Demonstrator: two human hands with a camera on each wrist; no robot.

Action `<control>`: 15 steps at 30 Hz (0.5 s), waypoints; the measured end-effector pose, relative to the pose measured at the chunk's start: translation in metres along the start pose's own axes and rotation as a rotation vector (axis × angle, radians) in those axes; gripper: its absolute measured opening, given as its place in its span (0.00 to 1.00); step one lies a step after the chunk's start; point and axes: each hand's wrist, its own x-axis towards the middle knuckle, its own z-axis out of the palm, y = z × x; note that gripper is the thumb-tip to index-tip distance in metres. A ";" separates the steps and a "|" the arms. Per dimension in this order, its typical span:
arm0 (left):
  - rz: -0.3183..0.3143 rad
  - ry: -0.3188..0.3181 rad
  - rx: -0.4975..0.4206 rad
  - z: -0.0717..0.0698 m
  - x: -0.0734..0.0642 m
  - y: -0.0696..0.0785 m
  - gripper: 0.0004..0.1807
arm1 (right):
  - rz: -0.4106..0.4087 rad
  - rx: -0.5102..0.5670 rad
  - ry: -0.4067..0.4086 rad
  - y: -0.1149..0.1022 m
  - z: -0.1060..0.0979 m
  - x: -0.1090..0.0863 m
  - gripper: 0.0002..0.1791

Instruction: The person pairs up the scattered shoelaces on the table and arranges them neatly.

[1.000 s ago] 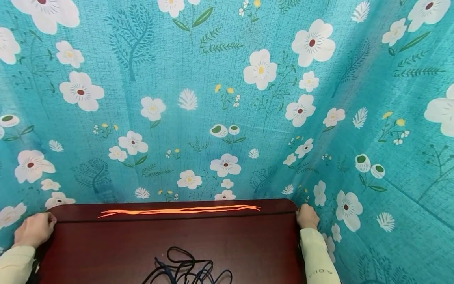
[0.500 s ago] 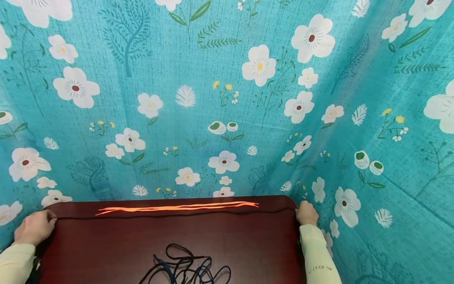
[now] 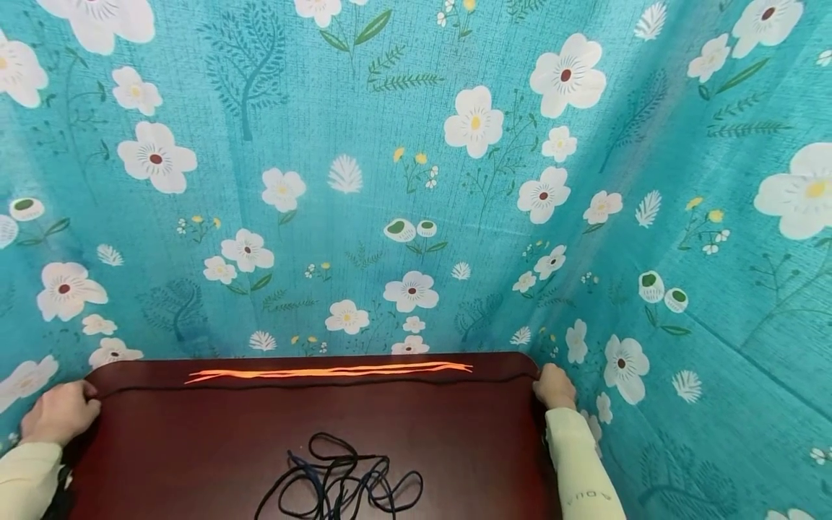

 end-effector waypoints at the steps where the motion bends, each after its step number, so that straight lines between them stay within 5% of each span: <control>1: 0.020 0.021 -0.007 -0.002 -0.003 0.003 0.14 | -0.017 0.004 0.010 -0.005 -0.001 -0.003 0.08; 6: 0.149 0.125 -0.051 -0.006 -0.019 0.032 0.14 | -0.120 0.020 0.063 -0.037 0.002 -0.022 0.15; 15: 0.319 0.035 -0.067 0.009 -0.065 0.110 0.14 | -0.269 0.047 0.000 -0.121 0.020 -0.079 0.11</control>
